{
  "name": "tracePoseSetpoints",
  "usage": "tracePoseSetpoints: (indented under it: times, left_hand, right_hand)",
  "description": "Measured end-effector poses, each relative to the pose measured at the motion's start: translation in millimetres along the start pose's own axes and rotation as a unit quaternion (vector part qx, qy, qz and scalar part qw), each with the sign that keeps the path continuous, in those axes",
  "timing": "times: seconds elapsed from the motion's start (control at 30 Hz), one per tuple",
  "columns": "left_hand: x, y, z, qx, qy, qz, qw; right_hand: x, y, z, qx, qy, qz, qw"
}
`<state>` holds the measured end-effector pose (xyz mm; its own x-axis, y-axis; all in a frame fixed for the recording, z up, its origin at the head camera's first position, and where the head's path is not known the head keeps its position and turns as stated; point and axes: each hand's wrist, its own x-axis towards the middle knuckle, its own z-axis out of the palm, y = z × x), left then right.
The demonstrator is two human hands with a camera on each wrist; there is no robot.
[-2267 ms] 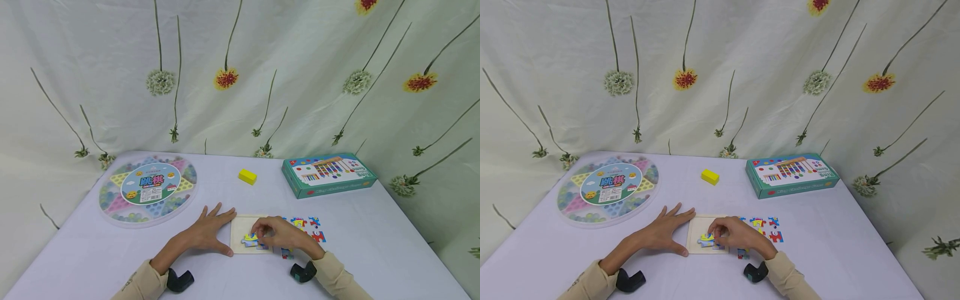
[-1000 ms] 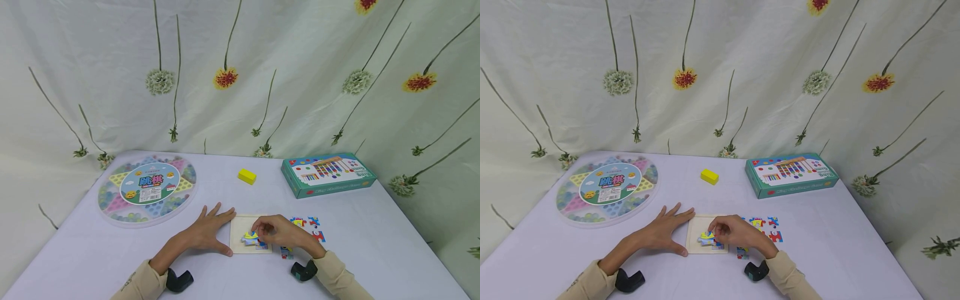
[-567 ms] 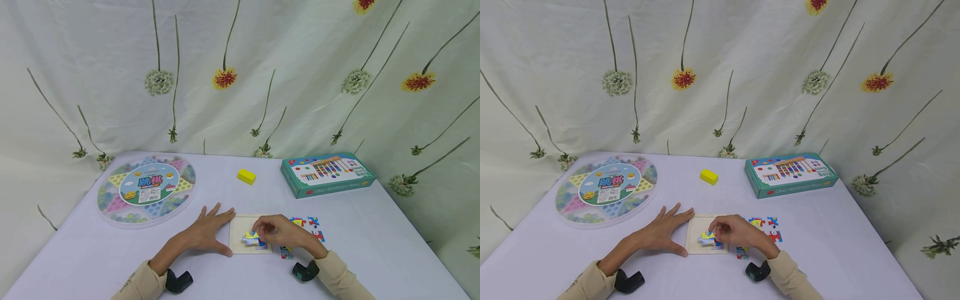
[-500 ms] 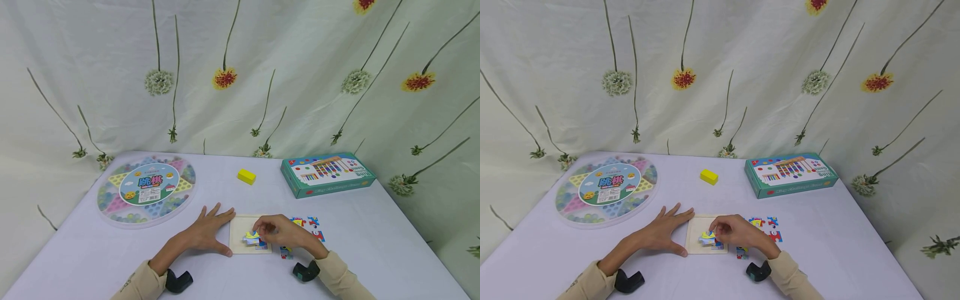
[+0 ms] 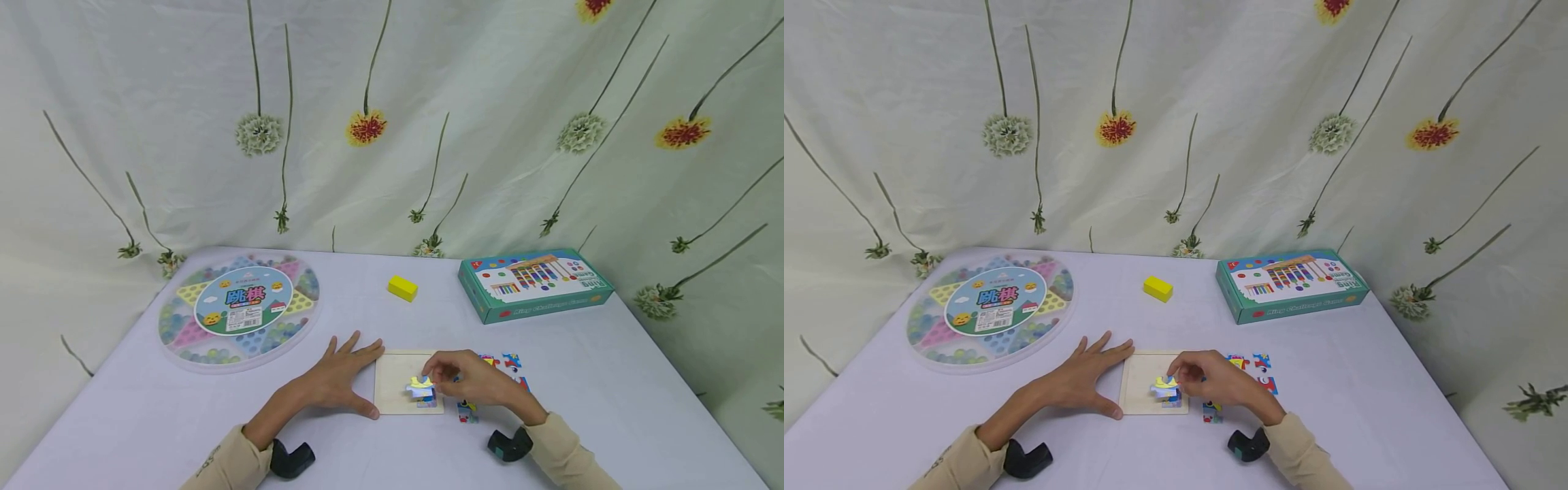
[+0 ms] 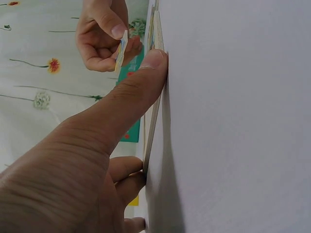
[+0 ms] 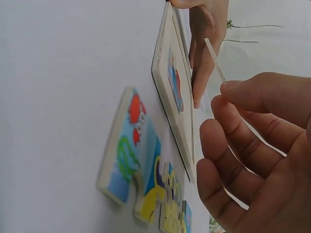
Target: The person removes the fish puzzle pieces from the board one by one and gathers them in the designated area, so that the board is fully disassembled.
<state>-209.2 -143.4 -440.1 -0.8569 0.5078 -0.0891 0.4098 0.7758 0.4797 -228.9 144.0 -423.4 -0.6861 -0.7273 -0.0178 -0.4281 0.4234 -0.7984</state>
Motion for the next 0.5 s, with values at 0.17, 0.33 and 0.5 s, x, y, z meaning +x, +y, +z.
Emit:
tracePoseSetpoints:
  times: [0.17, 0.33, 0.5]
  left_hand:
    - [-0.7, 0.3, -0.7, 0.0, 0.0, 0.004, 1.0]
    - [-0.5, 0.5, -0.7, 0.0, 0.001, 0.006, 1.0]
    - [-0.2, 0.6, -0.1, 0.003, 0.001, 0.002, 1.0]
  right_hand:
    - [-3.5, -1.1, -1.7, 0.001, 0.001, 0.005, 1.0]
    - [-7.6, -0.2, -3.1, -0.003, 0.006, 0.012, 1.0]
    - [-12.7, -0.4, -5.2, -0.003, 0.015, 0.004, 1.0]
